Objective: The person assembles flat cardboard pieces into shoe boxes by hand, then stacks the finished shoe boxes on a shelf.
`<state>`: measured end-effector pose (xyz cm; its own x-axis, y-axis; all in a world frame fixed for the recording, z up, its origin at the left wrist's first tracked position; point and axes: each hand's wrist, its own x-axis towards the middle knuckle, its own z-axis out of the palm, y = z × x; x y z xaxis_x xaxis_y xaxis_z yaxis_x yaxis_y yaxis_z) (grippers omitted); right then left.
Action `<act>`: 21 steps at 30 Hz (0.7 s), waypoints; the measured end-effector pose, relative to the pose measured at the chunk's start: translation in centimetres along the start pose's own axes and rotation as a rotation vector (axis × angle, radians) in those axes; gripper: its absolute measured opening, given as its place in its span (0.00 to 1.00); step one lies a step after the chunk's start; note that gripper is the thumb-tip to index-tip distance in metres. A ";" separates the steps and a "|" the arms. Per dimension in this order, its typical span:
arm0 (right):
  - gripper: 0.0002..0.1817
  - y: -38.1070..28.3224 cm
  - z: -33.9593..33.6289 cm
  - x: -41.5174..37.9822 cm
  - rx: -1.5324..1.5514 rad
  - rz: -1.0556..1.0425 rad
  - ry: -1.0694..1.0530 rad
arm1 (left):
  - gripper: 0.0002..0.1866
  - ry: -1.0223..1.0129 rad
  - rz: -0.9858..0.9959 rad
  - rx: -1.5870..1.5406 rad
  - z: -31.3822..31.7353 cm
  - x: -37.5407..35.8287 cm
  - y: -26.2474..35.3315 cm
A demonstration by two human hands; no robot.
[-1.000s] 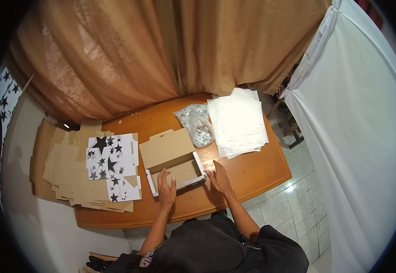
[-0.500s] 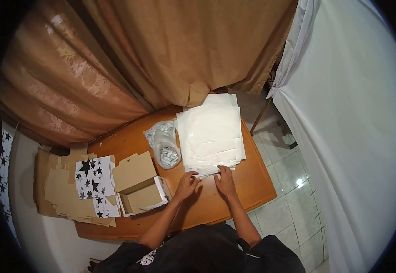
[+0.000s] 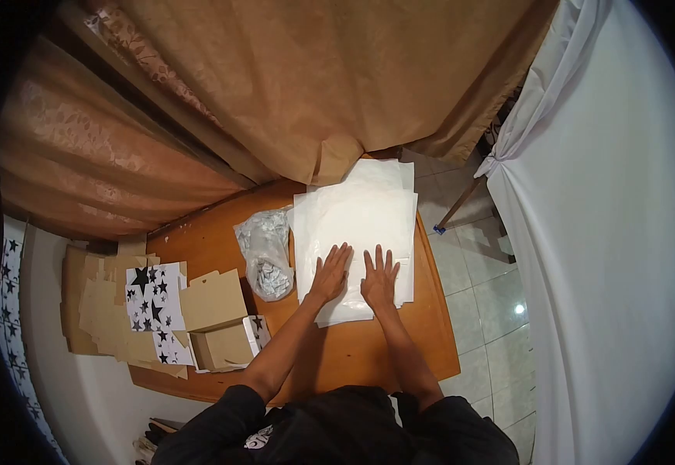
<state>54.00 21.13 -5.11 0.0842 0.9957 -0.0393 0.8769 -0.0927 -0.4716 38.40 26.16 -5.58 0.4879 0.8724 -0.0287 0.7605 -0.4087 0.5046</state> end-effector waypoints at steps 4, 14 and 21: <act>0.38 0.6 0.8 0.8 -0.015 0.008 -0.054 | 0.34 -0.153 -0.136 0.083 0.5 0.3 0.0; 0.23 -0.4 1.9 -7.6 -0.087 0.024 -0.047 | 0.16 0.134 -0.158 0.100 2.1 -8.7 2.0; 0.22 -3.3 -0.6 -9.0 -0.050 -0.026 -0.039 | 0.08 0.253 -0.062 -0.034 -1.6 -10.2 1.6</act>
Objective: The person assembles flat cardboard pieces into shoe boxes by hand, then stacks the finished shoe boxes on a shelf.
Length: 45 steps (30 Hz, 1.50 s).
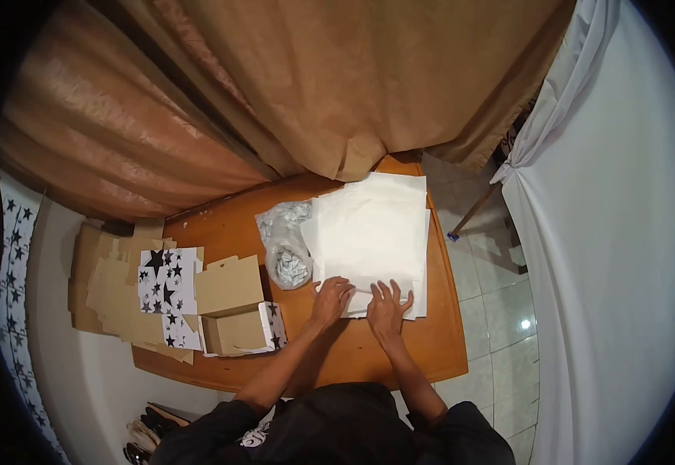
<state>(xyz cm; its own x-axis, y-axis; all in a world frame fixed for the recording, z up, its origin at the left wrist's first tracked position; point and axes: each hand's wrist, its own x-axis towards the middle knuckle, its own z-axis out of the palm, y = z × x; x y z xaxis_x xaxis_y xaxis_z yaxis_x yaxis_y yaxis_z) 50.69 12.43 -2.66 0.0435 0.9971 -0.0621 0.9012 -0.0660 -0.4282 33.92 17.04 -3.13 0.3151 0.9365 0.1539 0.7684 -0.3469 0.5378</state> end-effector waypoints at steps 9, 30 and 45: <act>0.50 -8.7 -6.4 -2.6 0.165 -0.199 0.658 | 0.08 0.260 -0.043 -0.515 -16.0 -1.9 -1.7; 0.33 -20.2 12.3 -2.5 1.361 0.397 0.015 | 0.09 0.728 -1.035 -1.278 -24.4 -26.9 -20.7; 0.26 -26.2 9.3 -4.7 0.250 -0.090 0.449 | 0.16 0.651 -0.807 -0.022 -26.1 -29.0 -22.0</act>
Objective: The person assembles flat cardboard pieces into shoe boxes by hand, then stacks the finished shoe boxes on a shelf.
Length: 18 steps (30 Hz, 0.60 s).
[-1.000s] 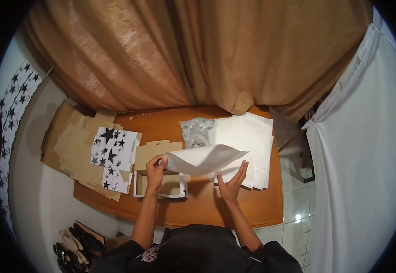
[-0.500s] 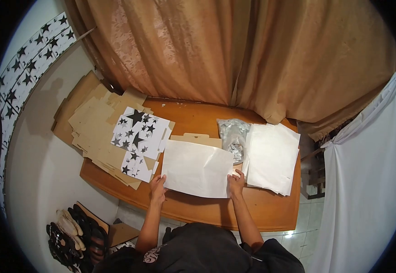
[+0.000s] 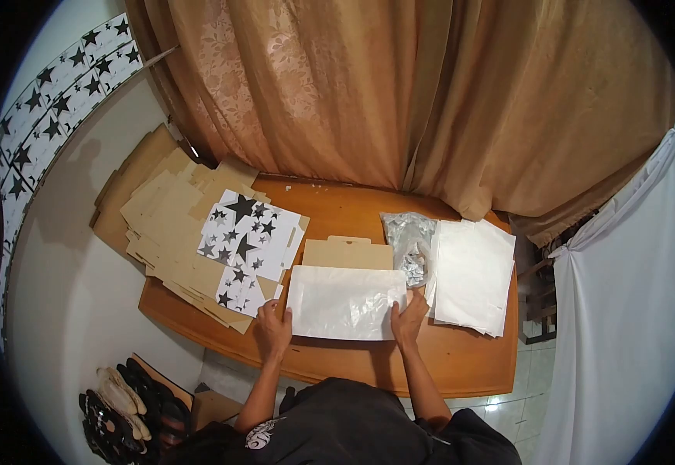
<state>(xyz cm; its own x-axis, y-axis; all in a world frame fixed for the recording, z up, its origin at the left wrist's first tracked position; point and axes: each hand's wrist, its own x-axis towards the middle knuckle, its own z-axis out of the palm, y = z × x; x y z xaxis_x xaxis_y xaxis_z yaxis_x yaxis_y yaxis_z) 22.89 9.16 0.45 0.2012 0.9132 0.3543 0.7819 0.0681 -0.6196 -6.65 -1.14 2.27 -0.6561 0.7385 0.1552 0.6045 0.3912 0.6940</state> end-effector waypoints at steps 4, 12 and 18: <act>0.27 -4.6 -0.8 -0.3 0.070 -0.248 -0.294 | 0.12 -0.320 0.346 -0.167 1.0 2.4 2.3; 0.32 -3.5 4.9 -2.1 -0.259 -0.309 -0.606 | 0.34 -0.789 0.498 0.318 6.8 3.3 2.6; 0.38 -1.4 8.5 -3.0 -0.393 -0.264 -0.697 | 0.51 -0.873 0.485 0.445 10.5 3.6 0.2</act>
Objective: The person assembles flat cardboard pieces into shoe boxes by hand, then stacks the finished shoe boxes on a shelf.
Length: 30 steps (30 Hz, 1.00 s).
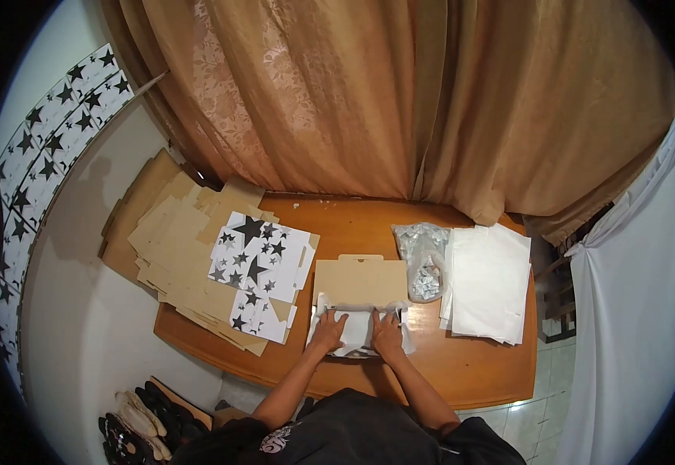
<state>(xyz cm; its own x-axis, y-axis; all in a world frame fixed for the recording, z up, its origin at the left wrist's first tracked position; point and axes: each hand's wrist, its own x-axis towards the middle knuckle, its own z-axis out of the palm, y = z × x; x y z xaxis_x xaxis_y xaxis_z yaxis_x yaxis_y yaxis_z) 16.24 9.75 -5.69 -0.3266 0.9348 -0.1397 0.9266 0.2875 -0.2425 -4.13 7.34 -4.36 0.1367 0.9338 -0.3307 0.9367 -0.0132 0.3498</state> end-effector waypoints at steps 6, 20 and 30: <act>0.33 1.1 3.7 0.4 -0.002 0.019 -0.084 | 0.62 -0.144 -0.059 0.017 4.0 1.5 -1.1; 0.53 2.9 3.4 2.0 0.181 -0.009 -0.386 | 0.61 -0.298 -0.174 -0.017 2.1 2.8 -0.2; 0.14 4.9 -8.7 1.8 0.819 0.267 0.093 | 0.21 -0.064 0.102 -0.659 -1.8 1.5 3.1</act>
<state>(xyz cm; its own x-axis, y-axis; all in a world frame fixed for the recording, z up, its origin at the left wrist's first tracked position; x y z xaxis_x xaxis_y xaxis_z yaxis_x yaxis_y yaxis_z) 21.78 14.60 1.20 -0.0679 0.9731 -0.2200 0.5318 -0.1513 -0.8332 -1.61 9.38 -2.24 0.2521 0.9160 -0.3120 0.5282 0.1399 0.8375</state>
